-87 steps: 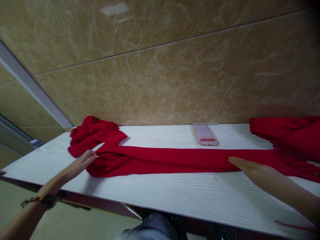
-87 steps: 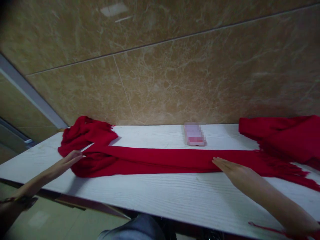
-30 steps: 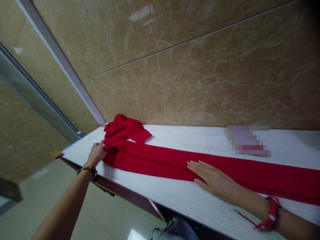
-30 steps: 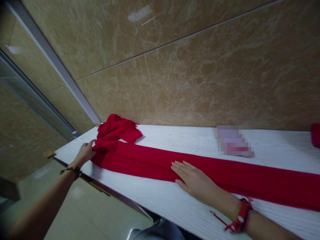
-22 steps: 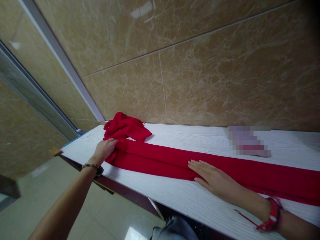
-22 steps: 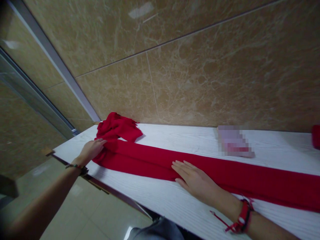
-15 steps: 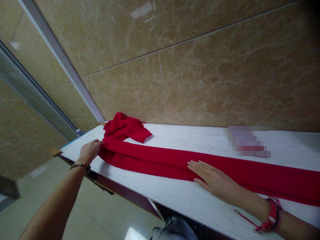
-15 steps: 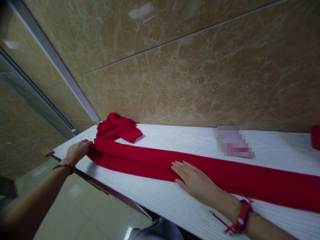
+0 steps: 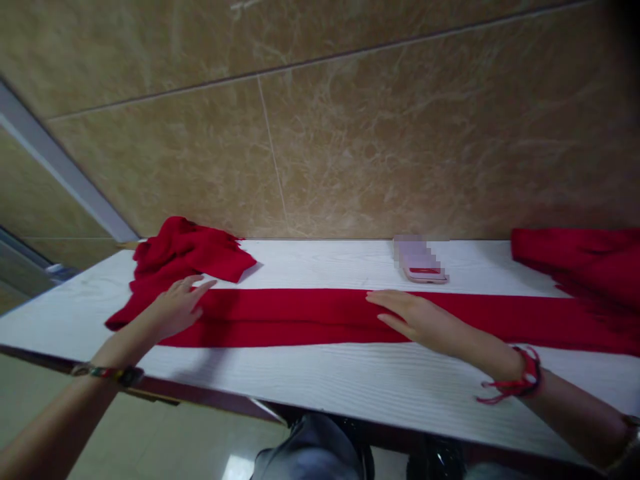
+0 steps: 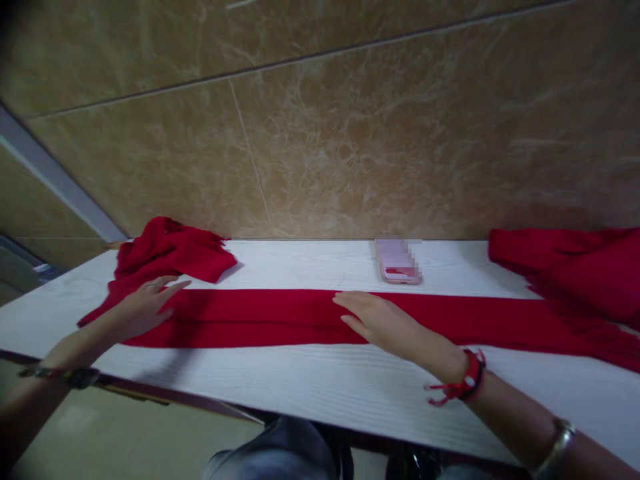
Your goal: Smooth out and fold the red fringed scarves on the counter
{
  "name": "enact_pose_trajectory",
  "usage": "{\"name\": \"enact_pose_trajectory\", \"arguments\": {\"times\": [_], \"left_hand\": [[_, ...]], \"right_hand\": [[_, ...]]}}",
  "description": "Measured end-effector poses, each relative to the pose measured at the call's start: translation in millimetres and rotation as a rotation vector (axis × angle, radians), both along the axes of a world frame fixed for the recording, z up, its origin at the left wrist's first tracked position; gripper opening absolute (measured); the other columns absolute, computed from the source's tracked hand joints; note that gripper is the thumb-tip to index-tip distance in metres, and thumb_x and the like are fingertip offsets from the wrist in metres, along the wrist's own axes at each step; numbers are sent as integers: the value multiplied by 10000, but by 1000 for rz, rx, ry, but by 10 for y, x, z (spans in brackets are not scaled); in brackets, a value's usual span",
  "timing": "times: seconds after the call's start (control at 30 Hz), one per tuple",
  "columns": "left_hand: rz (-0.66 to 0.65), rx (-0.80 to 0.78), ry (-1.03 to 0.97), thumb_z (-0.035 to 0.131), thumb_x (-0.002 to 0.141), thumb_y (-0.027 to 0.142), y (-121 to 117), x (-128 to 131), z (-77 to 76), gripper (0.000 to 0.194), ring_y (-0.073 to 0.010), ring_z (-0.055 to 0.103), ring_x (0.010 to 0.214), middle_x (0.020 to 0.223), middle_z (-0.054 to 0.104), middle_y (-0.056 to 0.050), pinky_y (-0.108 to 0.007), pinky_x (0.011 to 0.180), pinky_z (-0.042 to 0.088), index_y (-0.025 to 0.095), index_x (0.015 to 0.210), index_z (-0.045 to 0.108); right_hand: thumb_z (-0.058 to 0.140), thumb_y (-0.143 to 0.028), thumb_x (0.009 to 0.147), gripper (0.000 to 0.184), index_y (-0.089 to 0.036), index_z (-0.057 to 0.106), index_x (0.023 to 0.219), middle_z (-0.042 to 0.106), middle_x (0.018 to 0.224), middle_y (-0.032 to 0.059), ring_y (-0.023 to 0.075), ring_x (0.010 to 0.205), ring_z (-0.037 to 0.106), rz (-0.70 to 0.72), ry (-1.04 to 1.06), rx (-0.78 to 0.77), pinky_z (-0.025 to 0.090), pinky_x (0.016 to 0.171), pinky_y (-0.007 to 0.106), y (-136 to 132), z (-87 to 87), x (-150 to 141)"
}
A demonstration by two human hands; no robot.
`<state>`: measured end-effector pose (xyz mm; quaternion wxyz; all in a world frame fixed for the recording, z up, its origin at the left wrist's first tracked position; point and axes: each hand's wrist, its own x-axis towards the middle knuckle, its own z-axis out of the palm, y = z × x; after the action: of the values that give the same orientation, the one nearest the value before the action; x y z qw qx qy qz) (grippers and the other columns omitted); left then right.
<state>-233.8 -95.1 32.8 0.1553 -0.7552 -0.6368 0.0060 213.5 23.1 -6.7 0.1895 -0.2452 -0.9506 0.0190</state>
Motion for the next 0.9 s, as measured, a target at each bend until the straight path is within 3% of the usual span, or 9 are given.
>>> {"name": "enact_pose_trajectory", "arguments": {"times": [0.1, 0.2, 0.3, 0.43, 0.57, 0.73, 0.9], "left_hand": [[-139, -198, 4, 388, 793, 183, 328, 773, -2, 424, -221, 516, 1066, 1227, 514, -122, -341, 888, 434, 146, 1198, 509], [-250, -281, 39, 391, 745, 71, 469, 1211, -35, 474, -203, 533, 1061, 1211, 546, -97, -330, 928, 413, 175, 1187, 527], [-287, -284, 41, 406, 753, 118, 507, 1293, -80, 477, -207, 525, 1080, 1224, 538, -91, -321, 919, 424, 176, 1217, 499], [-273, -261, 122, 416, 794, 192, 523, 1375, -107, 440, -241, 562, 1023, 1223, 532, -118, -345, 808, 492, 185, 1227, 494], [-297, -179, 264, 378, 798, 76, 561, 1715, -144, 417, -249, 587, 968, 1130, 585, -152, -344, 751, 509, 144, 1174, 542], [-424, -47, 333, 406, 800, 30, 664, 2171, -244, 395, -224, 602, 923, 1036, 619, -133, -333, 766, 505, 152, 1145, 557], [-490, 56, 283, 410, 781, -18, 703, 2330, -257, 380, -206, 620, 838, 937, 638, -120, -309, 706, 513, 146, 1070, 595]], "right_hand": [[453, -199, 838, 314, -126, 577, 1117, 606, 1126, 105, 205, 1013, 574, -29, -126, 61, 488, 863, 352, 27, -8, 422], [460, -132, 814, 311, -102, 588, 1096, 614, 1105, 124, 205, 1010, 577, -8, -180, 200, 487, 864, 338, -3, -87, 682], [443, -42, 782, 346, -70, 580, 1099, 613, 1099, 144, 210, 1011, 576, -1, -176, 345, 482, 872, 332, -24, -173, 768], [444, 12, 756, 367, -51, 579, 1091, 617, 1087, 155, 220, 986, 590, -59, -158, 421, 501, 842, 325, -34, -204, 808], [472, -1, 763, 319, -70, 608, 1043, 631, 1059, 152, 223, 965, 599, -113, -137, 431, 509, 825, 329, -58, -178, 886], [487, 5, 757, 309, -65, 611, 1032, 641, 1037, 147, 221, 941, 611, -130, -176, 399, 514, 813, 317, -83, -169, 974], [450, 32, 766, 340, -63, 590, 1061, 648, 1025, 139, 195, 909, 625, -140, -170, 383, 524, 780, 282, -96, -77, 1036]]}}
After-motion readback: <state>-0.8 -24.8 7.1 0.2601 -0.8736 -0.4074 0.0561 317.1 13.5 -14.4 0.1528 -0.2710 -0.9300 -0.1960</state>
